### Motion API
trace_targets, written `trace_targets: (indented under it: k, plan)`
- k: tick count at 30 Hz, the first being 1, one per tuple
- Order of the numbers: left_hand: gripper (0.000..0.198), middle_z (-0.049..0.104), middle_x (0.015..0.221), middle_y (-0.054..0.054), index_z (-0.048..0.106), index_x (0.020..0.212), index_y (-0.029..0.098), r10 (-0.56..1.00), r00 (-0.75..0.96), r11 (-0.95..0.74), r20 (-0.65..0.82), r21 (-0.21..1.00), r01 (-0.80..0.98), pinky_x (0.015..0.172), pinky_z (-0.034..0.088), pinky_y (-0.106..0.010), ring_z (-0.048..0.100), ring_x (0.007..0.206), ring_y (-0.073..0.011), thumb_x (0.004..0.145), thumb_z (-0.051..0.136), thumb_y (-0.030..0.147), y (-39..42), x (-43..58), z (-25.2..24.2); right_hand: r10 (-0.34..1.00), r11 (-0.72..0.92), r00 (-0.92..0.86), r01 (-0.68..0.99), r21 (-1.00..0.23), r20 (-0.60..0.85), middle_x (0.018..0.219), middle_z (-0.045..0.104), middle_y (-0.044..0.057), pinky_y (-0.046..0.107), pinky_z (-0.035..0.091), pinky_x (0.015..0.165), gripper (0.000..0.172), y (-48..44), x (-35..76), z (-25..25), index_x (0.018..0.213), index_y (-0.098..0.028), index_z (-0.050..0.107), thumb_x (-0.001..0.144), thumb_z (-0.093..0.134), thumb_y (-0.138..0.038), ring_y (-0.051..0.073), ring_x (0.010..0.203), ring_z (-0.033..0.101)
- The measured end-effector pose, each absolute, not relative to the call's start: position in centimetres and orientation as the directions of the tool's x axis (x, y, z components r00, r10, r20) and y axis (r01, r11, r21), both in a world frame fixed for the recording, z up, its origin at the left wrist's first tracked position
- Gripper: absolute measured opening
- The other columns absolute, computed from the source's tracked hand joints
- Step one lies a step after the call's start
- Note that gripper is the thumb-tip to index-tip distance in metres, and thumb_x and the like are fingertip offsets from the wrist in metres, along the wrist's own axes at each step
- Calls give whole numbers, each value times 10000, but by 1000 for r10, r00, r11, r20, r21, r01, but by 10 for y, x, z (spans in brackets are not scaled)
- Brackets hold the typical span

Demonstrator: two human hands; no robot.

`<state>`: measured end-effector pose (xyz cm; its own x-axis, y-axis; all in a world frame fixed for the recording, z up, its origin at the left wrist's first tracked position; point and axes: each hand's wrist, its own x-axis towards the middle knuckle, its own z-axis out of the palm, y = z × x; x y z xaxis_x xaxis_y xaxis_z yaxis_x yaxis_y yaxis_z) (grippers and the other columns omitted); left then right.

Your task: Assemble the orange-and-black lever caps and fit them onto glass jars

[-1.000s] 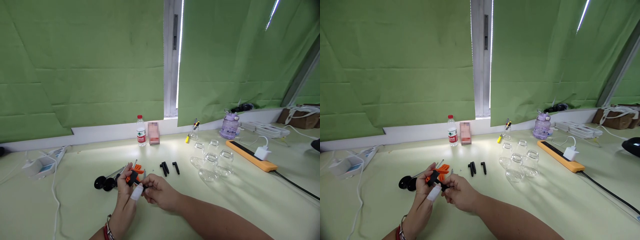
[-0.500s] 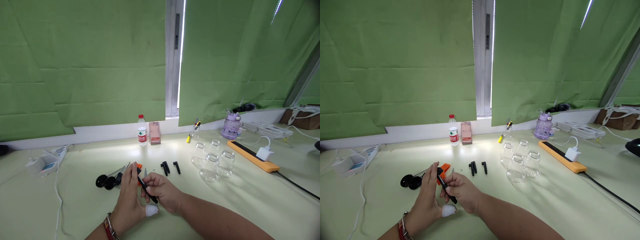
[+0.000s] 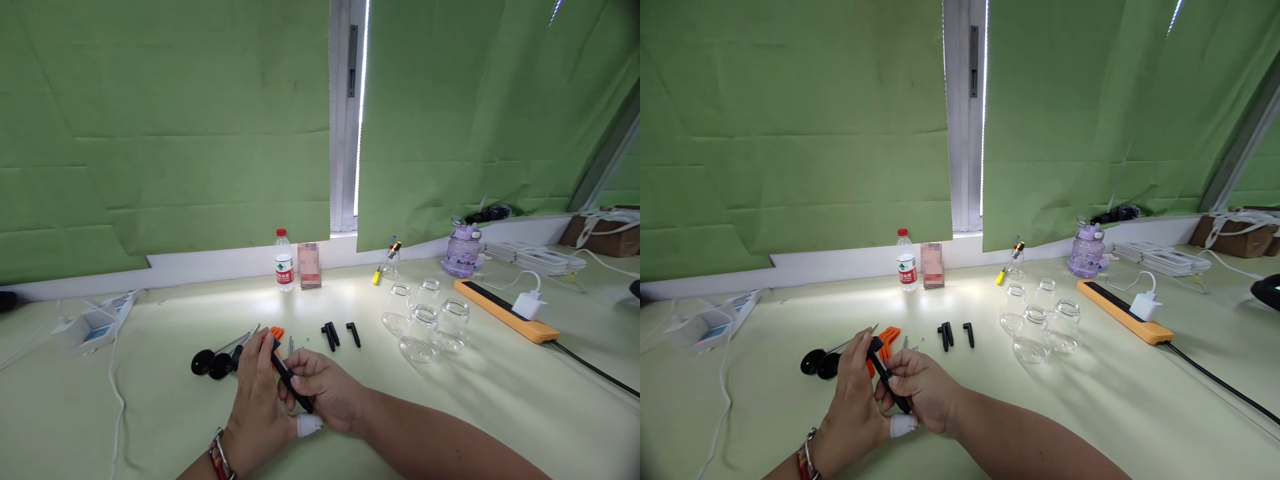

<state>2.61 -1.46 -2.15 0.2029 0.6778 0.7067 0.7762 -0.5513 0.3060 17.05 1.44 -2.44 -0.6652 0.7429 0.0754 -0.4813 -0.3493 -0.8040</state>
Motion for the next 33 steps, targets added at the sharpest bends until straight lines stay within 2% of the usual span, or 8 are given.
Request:
trace_targets:
  k: [6, 9, 14, 17, 21, 25, 33]
  plan:
    - [1095, 305, 1345, -200, 125, 1405, 190, 658, 198, -556, 726, 293, 778, 963, 356, -564, 317, 1246, -414, 529, 749, 401, -17, 31, -12, 733, -361, -676, -475, -803, 70, 771, 648, 38, 246, 399, 617, 380, 14, 170, -23, 971, -143, 546, 677, 742, -283, 104, 576, 568]
    - [1059, 351, 1317, -190, 160, 1397, 204, 668, 187, -561, 721, 322, 763, 941, 382, -556, 352, 1223, -413, 534, 744, 394, -19, 31, -8, 704, -367, -706, -454, -812, 76, 803, 651, 36, 255, 422, 627, 504, 16, 172, -22, 1102, -174, 491, 688, 745, -310, 113, 599, 589]
    - [1035, 364, 1317, -165, 155, 1398, 240, 714, 173, -547, 678, 388, 742, 925, 411, -531, 370, 1215, -395, 546, 728, 372, -22, 31, -6, 623, -358, -771, -430, -829, 130, 881, 649, 36, 282, 462, 631, 879, 19, 180, -16, 1383, -279, 173, 711, 738, -312, 139, 659, 633]
    - [1026, 394, 1307, -157, 169, 1400, 229, 739, 216, -564, 637, 412, 716, 925, 418, -513, 393, 1201, -391, 541, 716, 354, -23, 31, -6, 589, -321, -790, -423, -847, 171, 832, 645, 13, 272, 470, 594, 969, 18, 180, -13, 1413, -312, 68, 713, 738, -295, 141, 643, 632]
    - [1026, 370, 1341, -165, 128, 1416, 235, 720, 328, -619, 612, 352, 702, 954, 380, -548, 356, 1231, -406, 559, 687, 311, -24, 31, -6, 631, -265, -752, -441, -858, 191, 698, 596, -36, 255, 475, 535, 903, 16, 174, -15, 1410, -304, 127, 729, 721, -284, 127, 568, 604]
    - [1026, 259, 1408, -181, 62, 1430, 232, 724, 365, -614, 586, 306, 728, 968, 369, -549, 266, 1290, -415, 591, 649, 285, -23, 30, -7, 671, -219, -716, -442, -870, 195, 752, 577, -36, 252, 485, 533, 772, 14, 170, -18, 1364, -305, 241, 744, 699, -257, 102, 538, 585]
    - [1135, 237, 1415, -190, 14, 1432, 237, 729, 423, -638, 538, 311, 704, 992, 315, -597, 194, 1314, -443, 541, 708, 344, -26, 28, -8, 570, -235, -790, -419, -877, 225, 791, 619, -10, 279, 517, 528, 800, 21, 176, -19, 1321, -300, 213, 714, 734, -285, 124, 540, 616]
